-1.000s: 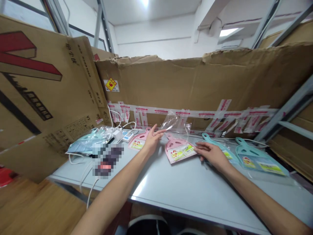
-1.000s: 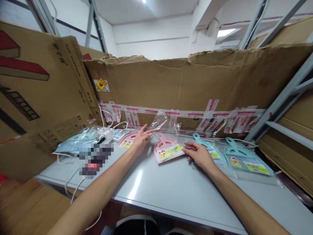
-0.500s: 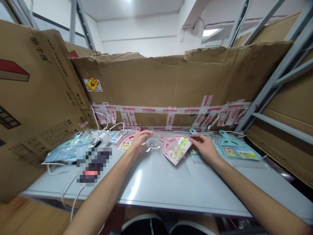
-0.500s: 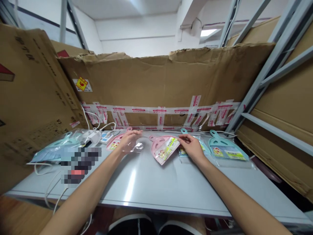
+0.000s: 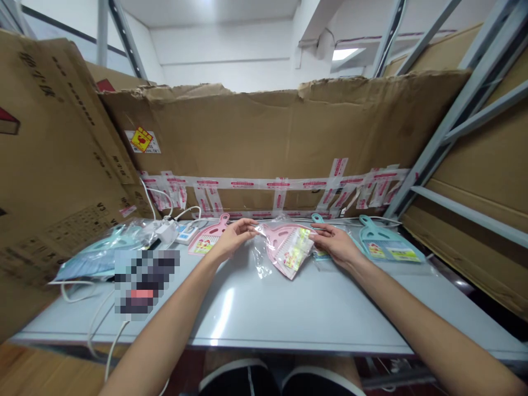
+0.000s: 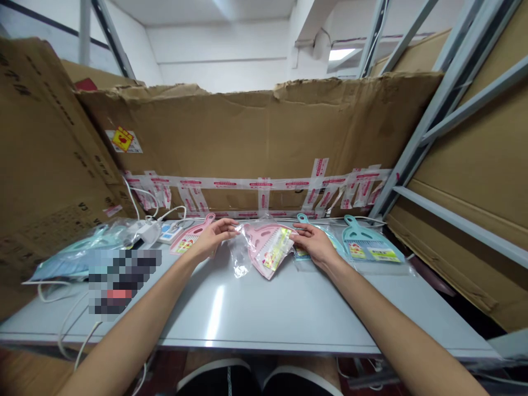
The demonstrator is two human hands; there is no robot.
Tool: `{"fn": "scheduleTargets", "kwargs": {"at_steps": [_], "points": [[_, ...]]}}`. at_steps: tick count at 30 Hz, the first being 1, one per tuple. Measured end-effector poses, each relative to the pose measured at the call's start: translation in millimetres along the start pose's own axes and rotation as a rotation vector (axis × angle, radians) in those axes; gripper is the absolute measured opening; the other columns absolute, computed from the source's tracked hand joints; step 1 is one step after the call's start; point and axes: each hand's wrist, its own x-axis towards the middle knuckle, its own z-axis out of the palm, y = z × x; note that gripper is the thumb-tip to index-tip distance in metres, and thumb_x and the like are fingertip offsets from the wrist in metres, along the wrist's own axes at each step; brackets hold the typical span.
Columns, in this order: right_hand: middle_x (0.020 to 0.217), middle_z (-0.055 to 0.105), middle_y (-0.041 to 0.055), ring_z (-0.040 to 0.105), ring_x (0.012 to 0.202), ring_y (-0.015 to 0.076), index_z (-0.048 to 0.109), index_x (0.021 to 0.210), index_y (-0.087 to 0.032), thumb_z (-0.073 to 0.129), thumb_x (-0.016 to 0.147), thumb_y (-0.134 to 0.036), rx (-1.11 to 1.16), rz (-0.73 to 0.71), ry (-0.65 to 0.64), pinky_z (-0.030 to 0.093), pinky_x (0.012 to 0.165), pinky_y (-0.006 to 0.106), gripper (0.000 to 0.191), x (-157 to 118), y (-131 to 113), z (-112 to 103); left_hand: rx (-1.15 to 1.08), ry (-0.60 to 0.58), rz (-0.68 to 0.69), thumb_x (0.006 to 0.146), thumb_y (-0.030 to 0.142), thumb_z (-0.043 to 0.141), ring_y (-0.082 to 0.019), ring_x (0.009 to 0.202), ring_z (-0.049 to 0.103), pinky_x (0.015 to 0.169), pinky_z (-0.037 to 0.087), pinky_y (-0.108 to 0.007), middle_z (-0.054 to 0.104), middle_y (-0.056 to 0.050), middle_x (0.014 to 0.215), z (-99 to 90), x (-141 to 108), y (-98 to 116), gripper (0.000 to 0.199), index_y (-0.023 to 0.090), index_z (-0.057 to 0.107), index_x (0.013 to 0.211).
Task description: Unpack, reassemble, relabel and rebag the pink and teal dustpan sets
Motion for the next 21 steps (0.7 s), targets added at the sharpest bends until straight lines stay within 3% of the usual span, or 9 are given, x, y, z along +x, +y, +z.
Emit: {"fn": "scheduleTargets", "kwargs": {"at_steps": [2,6,10,15,21], "points": [[0.101,0.086,0.0071,0.082,0.085,0.0214,0.079,0.110,-0.020,0.107,0.062,-0.024,0.050,0.011,-0.006,0.071,0.079,0.031,0.056,1.7,-2.0,-4.0,0.002,-0.007,0.018,0.076,0.033,0.087,-0.024,0.097,0.076,0.091,0.056,-0.033,0.083,-0.007,0.099,0.4,-0.3,-0.3,0.036,0.022,0.083,0.111],[0.100,0.085,0.0071,0.083,0.086,0.0226,0.076,0.106,-0.021,0.105,0.068,-0.022,0.088,0.030,0.005,0.073,0.076,0.034,0.047,5.1,-6.4,-13.9,0.046,0.033,0.033,0.075,0.027,0.074,-0.024,0.094,0.072,0.087,0.055,-0.032,0.081,-0.006,0.093,1.7,-1.4,3.2,0.021,0.022,0.084,0.093],[0.098,0.084,0.0057,0.083,0.084,0.0220,0.073,0.105,-0.022,0.104,0.073,-0.024,0.062,0.008,0.032,0.074,0.074,0.033,0.045,8.3,-7.3,-20.5,0.093,0.048,0.049,0.073,0.029,0.074,-0.021,0.084,0.068,0.081,0.052,-0.030,0.077,-0.003,0.088,3.0,-2.2,6.8,0.017,0.022,0.080,0.087],[0.102,0.086,0.0069,0.083,0.090,0.0203,0.077,0.102,-0.021,0.105,0.071,-0.026,0.085,-0.046,0.105,0.072,0.077,0.026,0.042,14.4,-7.8,-27.8,0.262,-0.035,0.089,0.075,0.025,0.068,-0.020,0.079,0.066,0.079,0.051,-0.029,0.073,0.000,0.081,2.3,-3.5,1.9,0.020,0.022,0.079,0.092],[0.098,0.087,0.0082,0.085,0.095,0.0254,0.078,0.098,-0.022,0.103,0.071,-0.026,0.107,-0.136,0.216,0.074,0.083,0.033,0.037,27.9,-15.3,-51.8,0.461,-0.164,0.089,0.078,0.024,0.061,-0.023,0.081,0.068,0.079,0.053,-0.032,0.076,-0.003,0.079,7.0,-10.4,6.7,0.016,0.023,0.077,0.075]]}}
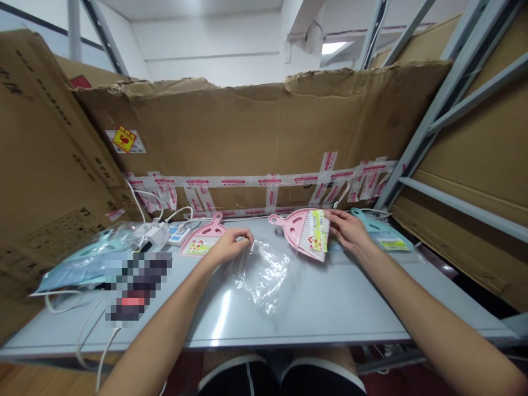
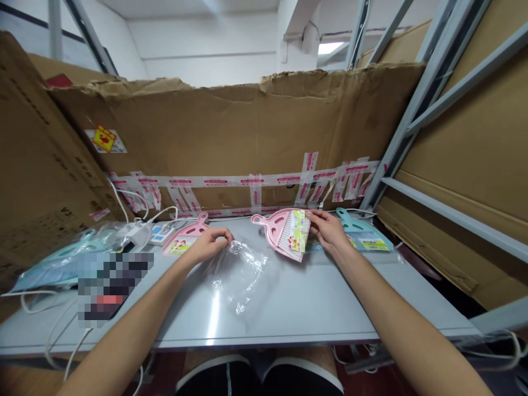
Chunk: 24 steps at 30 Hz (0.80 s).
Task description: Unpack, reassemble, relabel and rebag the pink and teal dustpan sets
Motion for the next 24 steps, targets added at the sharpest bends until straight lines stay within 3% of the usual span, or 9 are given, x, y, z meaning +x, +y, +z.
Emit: {"fn": "scheduleTargets", "kwargs": {"at_steps": [6,12,16,20,24], "points": [[0.101,0.088,0.0098,0.086,0.091,0.0241,0.081,0.096,-0.020,0.100,0.071,-0.016,0.036,0.063,0.010,0.074,0.077,0.029,0.032,3.6,-15.0,-10.2,0.019,-0.076,0.010,0.079,0.025,0.058,-0.023,0.082,0.069,0.079,0.053,-0.031,0.076,-0.003,0.081,2.7,-1.7,6.5,0.019,0.023,0.076,0.074],[0.099,0.088,0.0128,0.085,0.078,0.0231,0.084,0.096,-0.017,0.099,0.070,-0.011,-0.052,0.262,-0.192,0.071,0.062,0.024,0.031,-9.9,-16.3,-1.4,0.054,-0.300,0.033,0.081,0.021,0.060,-0.021,0.075,0.066,0.073,0.051,-0.029,0.074,-0.002,0.075,12.5,-7.5,10.8,0.018,0.021,0.077,0.076],[0.095,0.088,0.0122,0.084,0.074,0.0212,0.085,0.097,-0.016,0.101,0.070,-0.012,-0.090,0.367,-0.324,0.070,0.063,0.023,0.032,-15.6,-13.0,1.4,0.109,-0.424,0.076,0.081,0.018,0.060,-0.019,0.068,0.065,0.067,0.048,-0.028,0.075,-0.001,0.073,23.1,-12.5,18.3,0.020,0.020,0.079,0.077],[0.095,0.088,0.0122,0.084,0.074,0.0200,0.086,0.099,-0.015,0.104,0.070,-0.016,-0.115,0.399,-0.421,0.070,0.064,0.022,0.034,-22.6,-10.7,4.7,0.135,-0.420,0.109,0.081,0.015,0.058,-0.019,0.071,0.068,0.068,0.048,-0.028,0.078,-0.001,0.078,32.4,-14.4,23.3,0.023,0.021,0.080,0.078],[0.098,0.088,0.0118,0.084,0.079,0.0199,0.086,0.098,-0.015,0.107,0.068,-0.021,-0.108,0.402,-0.446,0.070,0.067,0.023,0.037,-35.4,-7.6,18.2,0.091,-0.294,0.149,0.084,0.014,0.058,-0.020,0.077,0.069,0.075,0.050,-0.030,0.078,-0.002,0.082,43.7,-15.6,28.9,0.020,0.023,0.076,0.086]]}}
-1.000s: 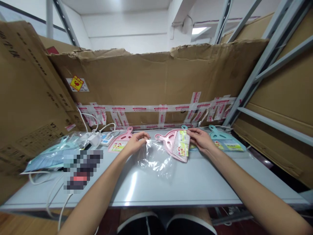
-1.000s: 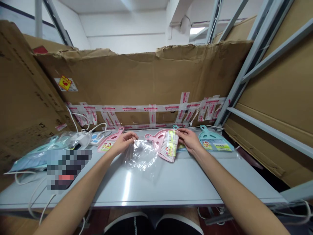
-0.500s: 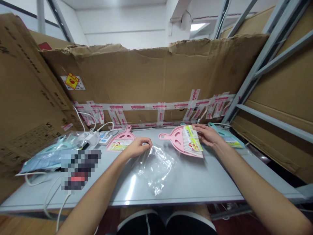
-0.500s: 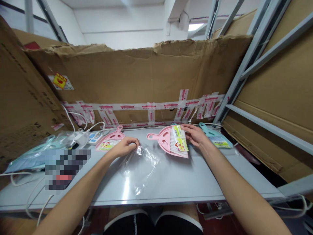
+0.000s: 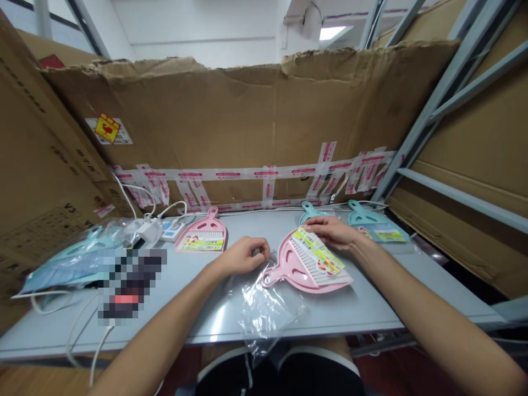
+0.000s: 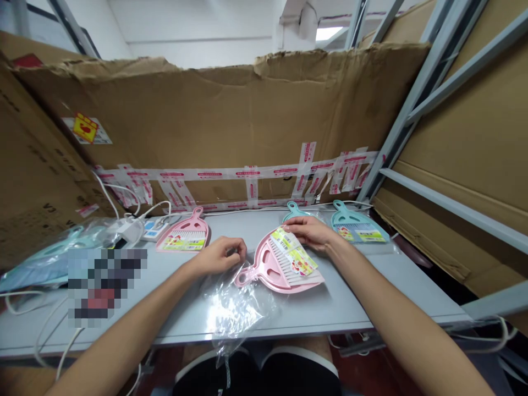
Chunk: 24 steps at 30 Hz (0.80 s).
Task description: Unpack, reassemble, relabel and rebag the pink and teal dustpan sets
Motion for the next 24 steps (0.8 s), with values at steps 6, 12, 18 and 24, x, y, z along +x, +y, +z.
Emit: {"fn": "scheduleTargets", "kwargs": {"at_steps": [6,12,18,24], "points": [[0.094,0.087,0.0092,0.082,0.078,0.0178,0.084,0.095,-0.015,0.110,0.065,-0.026,-0.008,0.041,-0.094,0.070,0.068,0.022,0.041,-4.1,10.6,32.2,-0.130,0.164,0.062,0.089,0.012,0.060,-0.020,0.081,0.071,0.080,0.053,-0.032,0.077,-0.002,0.087,14.7,4.5,5.0,0.022,0.025,0.069,0.105],[0.093,0.085,0.0077,0.083,0.081,0.0173,0.082,0.097,-0.015,0.109,0.068,-0.026,0.018,0.059,-0.162,0.070,0.071,0.022,0.041,-4.0,17.5,41.7,-0.075,0.258,0.084,0.096,0.017,0.066,-0.027,0.110,0.075,0.106,0.054,-0.041,0.081,-0.007,0.110,12.0,4.4,-2.3,0.035,0.026,0.071,0.130],[0.101,0.087,0.0086,0.084,0.086,0.0188,0.081,0.098,-0.016,0.105,0.073,-0.017,0.136,-0.105,0.008,0.072,0.076,0.024,0.034,4.8,9.7,23.6,-0.126,0.636,-0.055,0.104,0.044,0.065,-0.029,0.148,0.059,0.127,0.045,-0.048,0.067,-0.011,0.155,-12.9,9.5,-26.8,0.044,0.026,0.064,0.145],[0.098,0.087,0.0059,0.084,0.084,0.0179,0.081,0.096,-0.019,0.099,0.077,-0.009,0.246,-0.187,0.142,0.072,0.075,0.022,0.028,13.3,2.3,4.5,-0.259,0.816,-0.341,0.100,0.054,0.062,-0.032,0.144,0.063,0.120,0.049,-0.046,0.068,-0.016,0.154,-39.8,11.8,-55.2,0.050,0.021,0.067,0.137]]}}
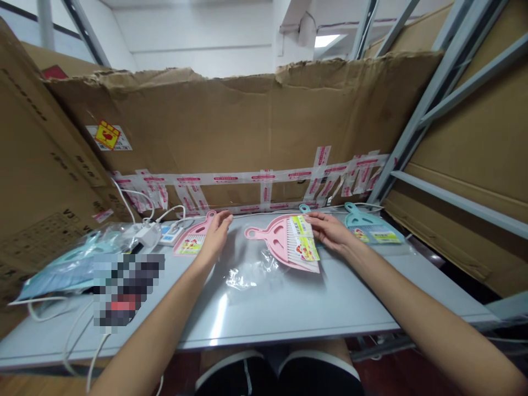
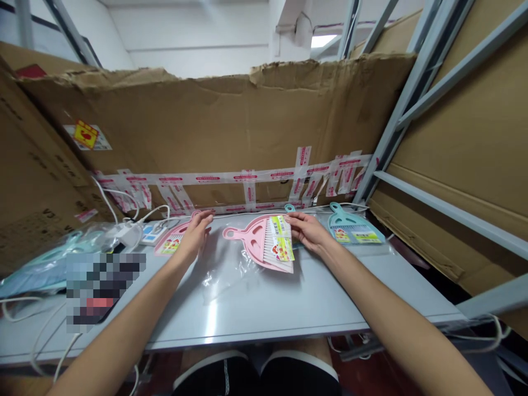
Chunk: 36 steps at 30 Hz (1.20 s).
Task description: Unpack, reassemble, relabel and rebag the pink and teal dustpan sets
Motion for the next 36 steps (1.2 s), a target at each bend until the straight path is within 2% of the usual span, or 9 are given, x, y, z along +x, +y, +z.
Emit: {"fn": "scheduleTargets", "kwargs": {"at_steps": [3,7,10,13,22,25,28,31,36], "points": [[0.098,0.087,0.0061,0.084,0.083,0.0181,0.081,0.096,-0.019,0.100,0.077,-0.010,-0.013,-0.007,0.017,0.072,0.074,0.023,0.029,1.4,0.2,-1.9,0.148,-0.060,0.042,0.098,0.061,0.065,-0.032,0.139,0.067,0.120,0.048,-0.044,0.074,-0.015,0.146,-7.6,-0.6,4.2,0.056,0.020,0.071,0.135],[0.102,0.087,0.0077,0.084,0.086,0.0190,0.082,0.096,-0.018,0.103,0.074,-0.014,-0.079,0.022,-0.021,0.072,0.076,0.025,0.031,-2.3,5.1,2.8,0.284,-0.360,-0.014,0.095,0.073,0.067,-0.033,0.116,0.076,0.105,0.055,-0.041,0.085,-0.010,0.117,-10.6,-10.1,12.2,0.059,0.020,0.082,0.115],[0.102,0.086,0.0071,0.083,0.087,0.0190,0.082,0.095,-0.019,0.106,0.071,-0.019,-0.119,0.050,-0.069,0.073,0.075,0.026,0.033,-7.5,11.6,11.0,0.246,-0.557,-0.025,0.089,0.070,0.077,-0.029,0.098,0.078,0.090,0.057,-0.035,0.086,-0.009,0.103,-4.6,-16.9,10.7,0.055,0.019,0.084,0.109],[0.098,0.085,0.0065,0.082,0.086,0.0183,0.083,0.094,-0.018,0.108,0.070,-0.023,-0.140,0.088,-0.124,0.072,0.075,0.026,0.036,-13.4,19.3,21.7,0.165,-0.623,-0.039,0.085,0.064,0.082,-0.024,0.082,0.076,0.076,0.055,-0.032,0.084,-0.008,0.093,6.3,-22.2,6.0,0.053,0.018,0.084,0.112],[0.094,0.082,0.0058,0.080,0.086,0.0175,0.081,0.095,-0.017,0.110,0.067,-0.030,-0.151,0.158,-0.216,0.071,0.075,0.026,0.042,-25.4,32.8,43.0,0.155,-0.495,0.063,0.094,0.057,0.075,-0.021,0.078,0.072,0.075,0.054,-0.032,0.082,-0.005,0.090,30.1,-38.6,12.6,0.051,0.018,0.083,0.126],[0.097,0.082,0.0057,0.080,0.087,0.0171,0.081,0.097,-0.016,0.110,0.069,-0.029,-0.139,0.168,-0.216,0.071,0.076,0.026,0.042,-24.8,33.2,41.8,0.186,-0.469,0.089,0.098,0.058,0.072,-0.027,0.098,0.079,0.091,0.059,-0.037,0.086,-0.009,0.107,29.9,-41.9,18.8,0.051,0.019,0.082,0.130],[0.102,0.083,0.0065,0.081,0.090,0.0174,0.080,0.099,-0.017,0.107,0.072,-0.025,-0.099,0.172,-0.204,0.071,0.080,0.025,0.039,-22.0,32.6,38.1,0.319,-0.338,0.250,0.107,0.060,0.061,-0.031,0.127,0.074,0.115,0.054,-0.044,0.082,-0.011,0.134,17.9,-37.7,28.9,0.050,0.022,0.082,0.131],[0.102,0.084,0.0062,0.082,0.091,0.0169,0.079,0.098,-0.019,0.105,0.075,-0.021,-0.060,0.166,-0.190,0.071,0.082,0.024,0.035,-18.7,32.3,35.0,0.464,-0.158,0.415,0.110,0.063,0.053,-0.033,0.133,0.071,0.120,0.051,-0.048,0.080,-0.013,0.139,-6.8,-26.0,39.2,0.055,0.021,0.081,0.130],[0.099,0.085,0.0056,0.084,0.091,0.0183,0.077,0.099,-0.019,0.104,0.076,-0.022,-0.029,0.130,-0.180,0.071,0.083,0.025,0.036,-15.8,33.6,34.3,0.431,-0.098,0.169,0.105,0.083,0.043,-0.033,0.102,0.081,0.093,0.063,-0.043,0.085,-0.014,0.115,-47.3,-5.9,42.0,0.076,0.019,0.081,0.119]]}}
